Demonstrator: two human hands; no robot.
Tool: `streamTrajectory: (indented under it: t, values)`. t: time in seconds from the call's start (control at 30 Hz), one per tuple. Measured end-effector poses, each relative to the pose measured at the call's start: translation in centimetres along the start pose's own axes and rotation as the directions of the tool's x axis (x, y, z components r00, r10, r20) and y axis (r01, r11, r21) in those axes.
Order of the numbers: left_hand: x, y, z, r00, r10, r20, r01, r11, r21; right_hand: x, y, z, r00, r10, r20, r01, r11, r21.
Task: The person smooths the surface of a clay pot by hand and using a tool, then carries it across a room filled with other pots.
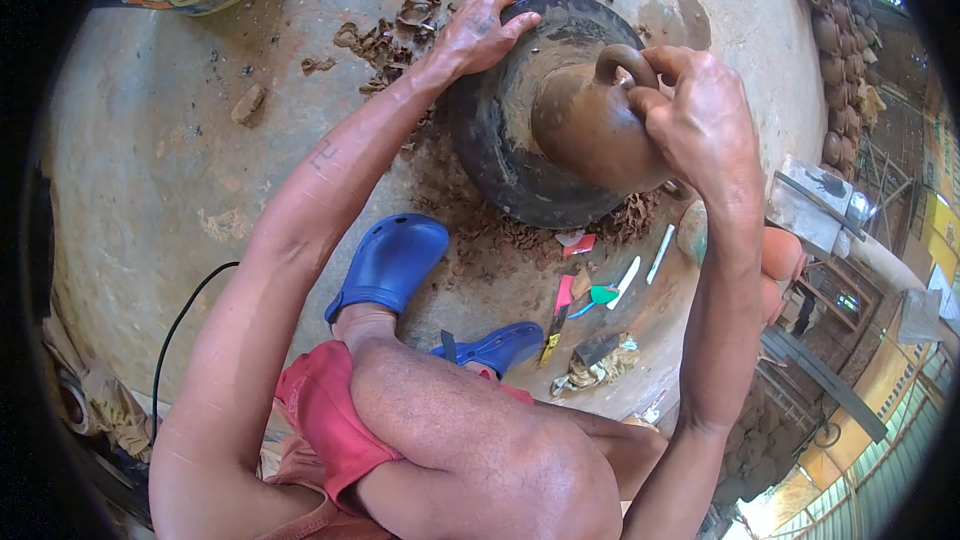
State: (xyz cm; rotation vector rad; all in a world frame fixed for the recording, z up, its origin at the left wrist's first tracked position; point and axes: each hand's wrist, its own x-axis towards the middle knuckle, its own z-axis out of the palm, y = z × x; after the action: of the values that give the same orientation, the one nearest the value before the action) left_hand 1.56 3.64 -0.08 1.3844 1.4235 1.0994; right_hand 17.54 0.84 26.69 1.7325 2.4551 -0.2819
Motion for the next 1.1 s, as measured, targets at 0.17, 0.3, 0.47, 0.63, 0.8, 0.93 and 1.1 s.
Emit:
streamTrajectory:
  t: [0.17,0.3,0.47,0.63,0.8,0.93,1.1]
  values:
    - [-0.1,0.1,0.3,1.000,-0.030,0.004,0.030,1.000,-0.006,0.0,-1.1,-0.1,0.996,-0.078,-0.050,0.066,0.977,-0.204]
    - [0.0,-0.3,0.1,1.000,0.008,-0.014,-0.008,1.000,0.002,0.0,-0.6,-0.2,1.000,0.014,-0.014,-0.015,0.994,-0.108]
    - [-0.2,-0.3,0.3,1.000,-0.002,-0.005,0.002,1.000,-0.006,-0.6,0.4,-1.6,0.996,-0.019,0.093,0.024,0.999,-0.046]
    - [0.3,0.0,0.3,1.000,-0.002,0.009,0.002,1.000,-0.006,-0.8,-0.1,-0.7,0.998,-0.056,0.031,0.063,0.927,-0.369]
    - [0.6,-0.5,0.2,1.000,0.030,0.003,-0.030,1.000,0.004,-1.3,2.5,-2.4,0.967,-0.252,-0.047,0.232,0.938,-0.258]
    - [0.1,-0.8,0.4,1.000,0.030,-0.008,-0.029,0.999,0.016,-3.7,0.3,-4.3,0.940,-0.222,-0.258,0.136,0.940,-0.314]
    - [-1.0,-0.2,0.1,0.998,0.014,-0.054,-0.012,0.999,0.038,-6.9,-4.4,0.3,0.981,-0.140,-0.134,0.099,0.956,-0.275]
